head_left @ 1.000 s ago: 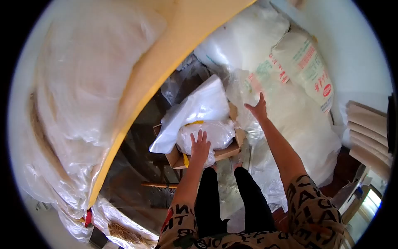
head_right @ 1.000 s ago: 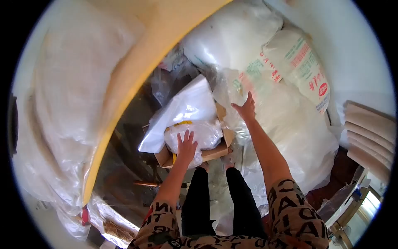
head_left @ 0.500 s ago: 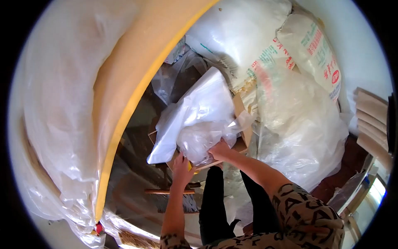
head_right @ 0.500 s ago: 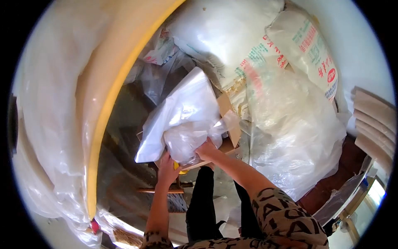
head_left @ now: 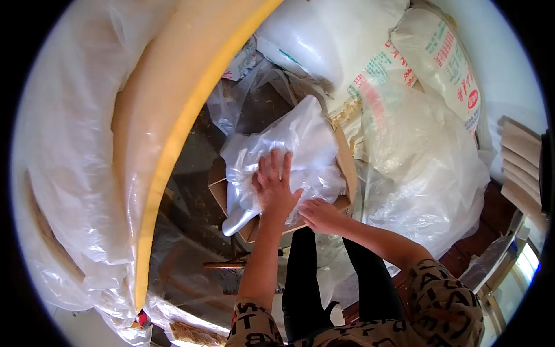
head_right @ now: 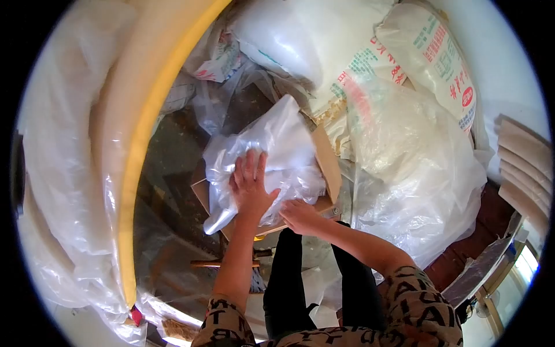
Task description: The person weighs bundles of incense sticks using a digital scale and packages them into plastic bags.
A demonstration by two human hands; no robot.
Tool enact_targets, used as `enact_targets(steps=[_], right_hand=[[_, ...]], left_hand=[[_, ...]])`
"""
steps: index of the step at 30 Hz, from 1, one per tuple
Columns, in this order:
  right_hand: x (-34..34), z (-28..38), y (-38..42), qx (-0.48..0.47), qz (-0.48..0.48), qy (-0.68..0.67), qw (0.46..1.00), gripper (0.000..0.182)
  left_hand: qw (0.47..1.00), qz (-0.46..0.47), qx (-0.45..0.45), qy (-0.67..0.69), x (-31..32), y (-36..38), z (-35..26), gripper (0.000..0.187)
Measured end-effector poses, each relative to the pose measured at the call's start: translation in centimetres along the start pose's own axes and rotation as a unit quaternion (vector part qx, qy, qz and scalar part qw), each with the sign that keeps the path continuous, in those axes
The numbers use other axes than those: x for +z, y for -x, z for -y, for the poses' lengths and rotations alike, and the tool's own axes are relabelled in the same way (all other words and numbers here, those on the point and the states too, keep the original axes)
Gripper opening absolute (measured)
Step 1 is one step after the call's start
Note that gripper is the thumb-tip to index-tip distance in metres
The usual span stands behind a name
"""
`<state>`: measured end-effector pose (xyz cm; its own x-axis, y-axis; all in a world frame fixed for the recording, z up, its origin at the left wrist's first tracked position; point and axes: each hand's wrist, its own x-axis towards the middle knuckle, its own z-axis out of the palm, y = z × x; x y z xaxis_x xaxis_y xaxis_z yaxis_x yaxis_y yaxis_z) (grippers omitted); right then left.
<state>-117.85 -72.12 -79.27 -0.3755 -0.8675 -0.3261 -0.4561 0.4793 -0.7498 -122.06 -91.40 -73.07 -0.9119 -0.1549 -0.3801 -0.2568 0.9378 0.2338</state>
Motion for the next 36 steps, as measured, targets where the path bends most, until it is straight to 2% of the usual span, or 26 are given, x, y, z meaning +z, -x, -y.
enact_targets(steps=[2,4,5,7,8,10,13,14,15,16,17,18,19,21,22,23,24,25,26,29,31,32,33,34,35,36], right_hand=[[-4.2,0.3,3.1,-0.034,-0.164,0.005,0.986,0.034],[-8.8,-0.2,3.9,0.132,-0.267,0.090,0.950,0.050],[-9.0,-1.6,4.3,0.133,-0.268,0.089,0.950,0.050],[-7.0,-5.2,4.6,0.316,-0.332,-0.002,0.889,0.062],[-4.5,-6.6,5.1,0.321,-0.335,-0.002,0.886,0.062],[1.4,-10.4,5.1,0.342,-0.223,-0.260,0.875,0.066],[4.0,-11.5,4.5,0.358,-0.120,-0.258,0.889,0.068],[3.4,-9.2,3.9,0.393,-0.103,-0.323,0.855,0.071],[4.9,-7.8,2.3,0.387,-0.125,-0.171,0.897,0.068],[3.4,-5.0,0.1,0.408,-0.078,-0.255,0.873,0.076],[3.7,-2.2,-1.7,0.329,-0.174,-0.310,0.875,0.077],[3.3,-0.4,-4.8,0.456,-0.043,-0.416,0.786,0.076],[5.4,1.2,-7.5,0.408,-0.089,-0.397,0.817,0.075],[2.6,7.0,-13.9,0.398,-0.040,-0.527,0.750,0.086],[3.7,8.8,-16.8,0.273,-0.100,-0.530,0.797,0.094],[10.3,10.0,-21.7,0.247,-0.131,-0.448,0.849,0.098],[12.0,11.5,-24.9,0.174,-0.094,-0.528,0.826,0.099],[8.0,14.1,-25.3,0.106,-0.051,-0.462,0.879,0.097],[6.8,15.2,-25.8,0.034,-0.052,-0.419,0.906,0.091],[3.7,15.4,-23.6,0.068,0.009,-0.205,0.976,0.068],[12.3,9.7,-20.9,0.016,0.022,-0.127,0.992,0.054],[5.7,9.2,-15.4,0.154,0.056,-0.186,0.969,0.035],[11.6,3.7,-11.9,0.163,0.162,-0.109,0.967,0.027],[8.2,1.7,-6.2,0.180,0.140,-0.104,0.968,0.026],[4.9,0.3,-1.2,0.341,0.195,-0.103,0.914,0.026],[4.4,-3.3,5.3,0.352,0.235,-0.050,0.905,0.026]], left_hand=[[0.999,0.029,0.014,-0.006,-0.1,0.9,-0.2,0.106],[0.999,0.032,0.014,0.013,0.7,2.4,0.5,0.099],[0.999,0.026,0.005,0.023,2.4,3.4,1.3,0.097],[0.991,0.006,-0.053,0.123,3.5,4.9,3.5,0.092],[0.990,0.013,-0.025,0.138,4.5,5.9,4.0,0.088],[0.990,0.018,0.033,0.135,6.0,8.0,4.2,0.084],[0.984,0.106,0.067,0.122,7.2,10.2,4.0,0.075],[0.986,0.112,0.058,0.106,9.3,11.0,4.8,0.073],[0.988,0.110,0.054,0.091,11.0,10.6,5.4,0.071],[0.974,0.213,-0.011,0.072,11.4,10.0,6.4,0.065],[0.989,0.140,0.022,0.031,14.0,11.2,9.4,0.062],[0.996,0.073,0.023,0.043,14.7,11.7,12.5,0.053],[0.998,0.000,-0.015,0.058,16.4,12.6,16.1,0.042],[0.963,-0.086,-0.161,0.198,15.3,13.0,23.5,0.033],[0.927,-0.106,-0.210,0.291,13.1,12.5,26.7,0.033],[0.992,-0.093,-0.081,0.006,10.8,12.3,30.9,0.037],[0.985,-0.116,-0.121,-0.045,9.1,12.0,34.8,0.040],[0.973,-0.137,-0.161,-0.096,7.7,12.3,36.9,0.044],[0.969,-0.108,-0.205,-0.092,4.1,11.7,35.6,0.048],[0.958,-0.071,-0.248,-0.122,0.1,11.7,33.1,0.056],[0.936,-0.074,-0.287,-0.188,-0.2,12.7,27.4,0.057],[0.942,-0.075,-0.282,-0.164,1.0,13.8,25.7,0.059],[0.949,-0.074,-0.274,-0.140,2.6,15.7,24.0,0.061],[0.960,-0.039,-0.262,-0.094,3.7,17.5,21.4,0.062],[0.967,-0.006,-0.251,-0.048,5.3,19.1,18.5,0.063],[0.981,0.005,-0.192,-0.020,7.4,21.2,16.0,0.062]])
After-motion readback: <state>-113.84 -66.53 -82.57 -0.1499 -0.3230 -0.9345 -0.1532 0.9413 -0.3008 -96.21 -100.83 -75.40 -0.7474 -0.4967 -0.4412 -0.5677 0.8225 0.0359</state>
